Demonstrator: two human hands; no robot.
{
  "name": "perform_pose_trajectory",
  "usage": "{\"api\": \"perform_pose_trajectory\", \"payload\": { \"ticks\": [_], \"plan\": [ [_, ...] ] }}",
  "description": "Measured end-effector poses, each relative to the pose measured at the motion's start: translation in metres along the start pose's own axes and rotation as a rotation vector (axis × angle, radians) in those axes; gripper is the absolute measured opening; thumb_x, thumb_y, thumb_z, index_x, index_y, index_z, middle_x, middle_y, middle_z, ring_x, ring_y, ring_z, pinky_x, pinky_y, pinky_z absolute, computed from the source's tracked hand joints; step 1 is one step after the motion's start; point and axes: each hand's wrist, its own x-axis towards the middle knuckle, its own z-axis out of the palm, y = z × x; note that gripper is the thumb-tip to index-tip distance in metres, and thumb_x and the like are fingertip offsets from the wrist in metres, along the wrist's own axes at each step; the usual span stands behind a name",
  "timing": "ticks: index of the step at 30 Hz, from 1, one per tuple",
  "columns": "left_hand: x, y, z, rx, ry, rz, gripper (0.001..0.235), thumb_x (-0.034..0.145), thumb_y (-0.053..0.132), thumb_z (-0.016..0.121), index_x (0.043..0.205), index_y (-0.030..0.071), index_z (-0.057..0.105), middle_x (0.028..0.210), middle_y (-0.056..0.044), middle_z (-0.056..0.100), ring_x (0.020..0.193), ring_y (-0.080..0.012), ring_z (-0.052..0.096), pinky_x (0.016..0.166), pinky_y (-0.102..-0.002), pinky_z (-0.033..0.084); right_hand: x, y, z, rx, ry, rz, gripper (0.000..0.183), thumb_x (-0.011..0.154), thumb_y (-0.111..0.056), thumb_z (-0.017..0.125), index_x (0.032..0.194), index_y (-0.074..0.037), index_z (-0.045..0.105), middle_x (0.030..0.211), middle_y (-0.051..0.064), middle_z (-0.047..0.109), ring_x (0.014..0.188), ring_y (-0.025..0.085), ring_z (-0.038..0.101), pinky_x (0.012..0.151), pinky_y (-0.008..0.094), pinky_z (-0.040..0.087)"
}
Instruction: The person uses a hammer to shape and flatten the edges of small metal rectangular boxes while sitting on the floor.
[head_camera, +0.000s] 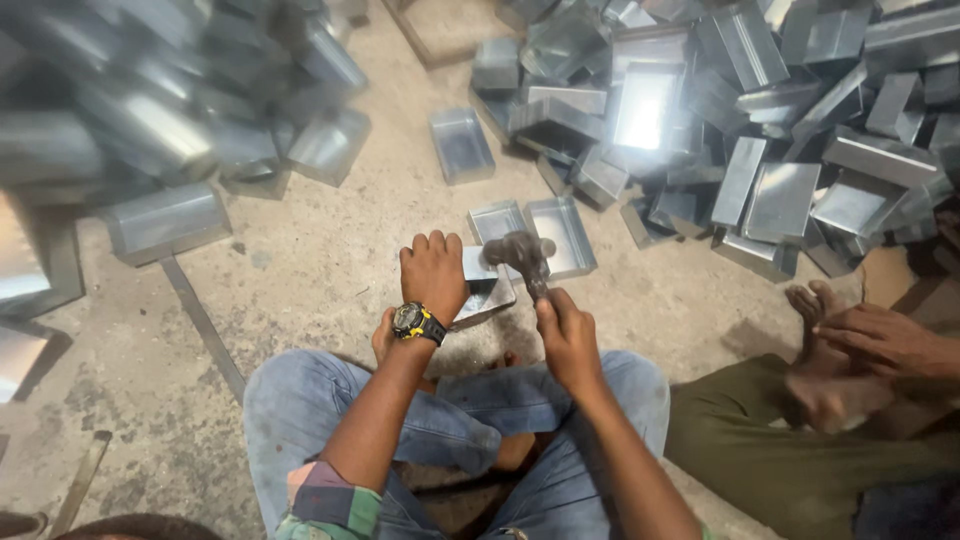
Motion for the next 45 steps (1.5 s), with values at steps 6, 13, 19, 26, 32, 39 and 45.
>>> {"api": "perform_pose_trajectory", "payload": {
  "ticks": [6,13,19,26,32,39,45],
  "plan": [
    [0.004,0.000,-0.010,-0.087,-0.039,-0.009,0.034,0.067,0.008,0.073,0.099,0.008,0.061,0.101,-0.012,0.062,0.096,-0.0331,0.060,0.077,-0.047,0.050,-0.007,-0.010,0.015,-0.102,0.099,0.005,0.029,0.106,-0.027,0.051,0.102,0.001,0.059,0.060,0.013,0.055,0.051,0.025,0.053,0.051,0.041,0.040],
    [-0.044,-0.031,0.022,-0.585,0.244,-0.397,0.062,0.067,0.008,0.077,0.125,0.000,0.056,0.123,-0.022,0.062,0.115,-0.0429,0.058,0.094,-0.047,0.051,-0.016,-0.018,-0.015,0.139,0.151,0.128,0.032,0.105,-0.028,0.052,0.092,-0.001,0.062,0.059,0.002,0.053,0.048,0.011,0.045,0.044,0.031,0.035],
    [-0.077,-0.038,0.113,-0.715,0.136,-0.371,0.041,0.086,0.005,0.064,0.125,-0.001,0.053,0.119,-0.027,0.063,0.109,-0.0473,0.059,0.091,-0.053,0.050,-0.026,-0.038,-0.021,0.169,0.193,-0.095,0.030,0.108,-0.027,0.049,0.095,-0.002,0.060,0.062,0.000,0.054,0.048,0.008,0.044,0.043,0.025,0.031],
    [-0.073,-0.037,0.110,-0.697,0.014,-0.386,0.031,0.090,0.003,0.057,0.121,0.001,0.054,0.113,-0.025,0.065,0.103,-0.0470,0.061,0.084,-0.055,0.049,-0.014,-0.035,0.011,-0.090,0.103,-0.064,0.031,0.104,-0.028,0.055,0.105,0.001,0.066,0.060,0.000,0.058,0.051,0.006,0.054,0.048,0.021,0.040],
    [-0.040,-0.015,0.042,-0.222,0.052,-0.074,0.026,0.075,0.004,0.066,0.101,0.007,0.061,0.102,-0.012,0.065,0.099,-0.0344,0.061,0.091,-0.048,0.046,-0.027,-0.062,-0.048,0.412,0.252,-0.037,0.034,0.109,-0.034,0.049,0.107,-0.002,0.062,0.064,-0.002,0.052,0.048,0.006,0.042,0.041,0.022,0.032],
    [-0.028,0.006,0.023,-0.107,-0.129,-0.044,0.040,0.067,0.026,0.078,0.100,0.008,0.063,0.096,-0.011,0.064,0.097,-0.0323,0.059,0.089,-0.053,0.041,-0.001,-0.091,-0.112,1.088,0.347,-0.491,0.043,0.106,-0.050,0.052,0.124,-0.011,0.057,0.083,0.009,0.061,0.060,0.014,0.055,0.049,0.025,0.043],
    [-0.034,0.006,0.035,-0.034,-0.071,-0.027,0.032,0.071,0.022,0.075,0.098,0.010,0.063,0.093,-0.009,0.063,0.094,-0.0302,0.059,0.089,-0.050,0.041,0.020,-0.016,-0.009,0.268,0.446,-0.415,0.037,0.111,-0.043,0.050,0.121,-0.008,0.058,0.079,0.007,0.062,0.054,0.014,0.055,0.050,0.030,0.042]
  ]
}}
